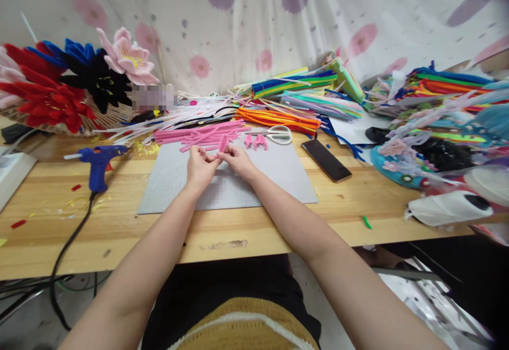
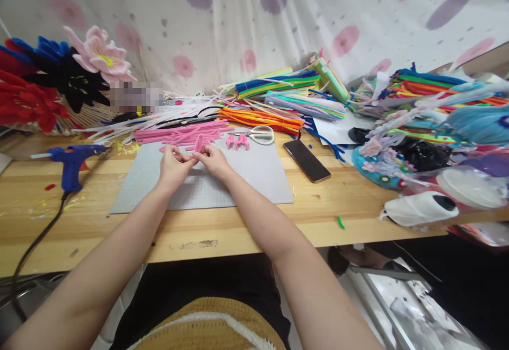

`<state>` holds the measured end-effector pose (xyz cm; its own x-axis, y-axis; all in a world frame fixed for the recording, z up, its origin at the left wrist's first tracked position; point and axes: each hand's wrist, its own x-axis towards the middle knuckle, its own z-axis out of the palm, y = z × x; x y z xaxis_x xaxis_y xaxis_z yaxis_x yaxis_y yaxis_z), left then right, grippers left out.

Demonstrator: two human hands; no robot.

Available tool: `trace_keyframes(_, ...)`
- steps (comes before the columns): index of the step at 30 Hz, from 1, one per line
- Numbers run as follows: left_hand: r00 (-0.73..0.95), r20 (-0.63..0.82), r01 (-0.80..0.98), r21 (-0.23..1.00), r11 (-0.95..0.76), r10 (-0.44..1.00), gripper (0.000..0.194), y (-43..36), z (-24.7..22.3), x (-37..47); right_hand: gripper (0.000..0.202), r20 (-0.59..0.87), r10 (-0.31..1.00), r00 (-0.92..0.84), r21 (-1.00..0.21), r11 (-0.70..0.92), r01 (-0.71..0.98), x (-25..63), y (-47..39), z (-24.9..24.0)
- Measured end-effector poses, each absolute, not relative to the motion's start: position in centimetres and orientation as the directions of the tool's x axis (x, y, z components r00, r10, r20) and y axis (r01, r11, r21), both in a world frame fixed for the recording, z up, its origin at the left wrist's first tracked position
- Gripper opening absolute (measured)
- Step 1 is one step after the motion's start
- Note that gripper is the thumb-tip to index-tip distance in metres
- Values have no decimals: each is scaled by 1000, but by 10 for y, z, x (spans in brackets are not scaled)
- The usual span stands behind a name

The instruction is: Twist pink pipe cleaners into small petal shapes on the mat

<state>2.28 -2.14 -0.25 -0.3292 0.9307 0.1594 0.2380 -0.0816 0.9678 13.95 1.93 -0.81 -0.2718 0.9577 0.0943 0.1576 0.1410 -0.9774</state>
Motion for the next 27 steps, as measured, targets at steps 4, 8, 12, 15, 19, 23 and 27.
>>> trace_keyframes(4, -349, 292, 472, 876, -102, 890, 41, -28, 1, 27, 26, 112, 969, -220, -945, 173, 278, 135, 17, -5)
trace_keyframes(8, -333, 316, 492, 862, -122, 888, 34, -29, 0, 27, 26, 84, 963, -258, -960, 147, 237, 139, 17, -5)
trace_keyframes(12, -247, 294, 444, 881, -162, 923, 20, -24, -9, 22, 28, 29, 942, -334, -993, 65, 97, 144, 22, -11)
trace_keyframes(15, -209, 264, 356, 917, -179, 942, 19, -21, -14, 19, 23, 91, 966, -243, -991, 112, 75, 143, 25, -15)
trace_keyframes(19, -235, 295, 317, 924, -214, 926, 31, -23, -13, 21, 21, 109, 984, -144, -987, 124, 103, 141, 27, -16)
trace_keyframes(23, -273, 300, 351, 916, -195, 914, 27, -24, -14, 23, 22, 82, 983, -164, -989, 100, 110, 142, 28, -15)
trace_keyframes(27, -321, 314, 380, 907, -182, 893, 24, -24, -15, 24, 19, 46, 983, -178, -994, 63, 92, 140, 29, -16)
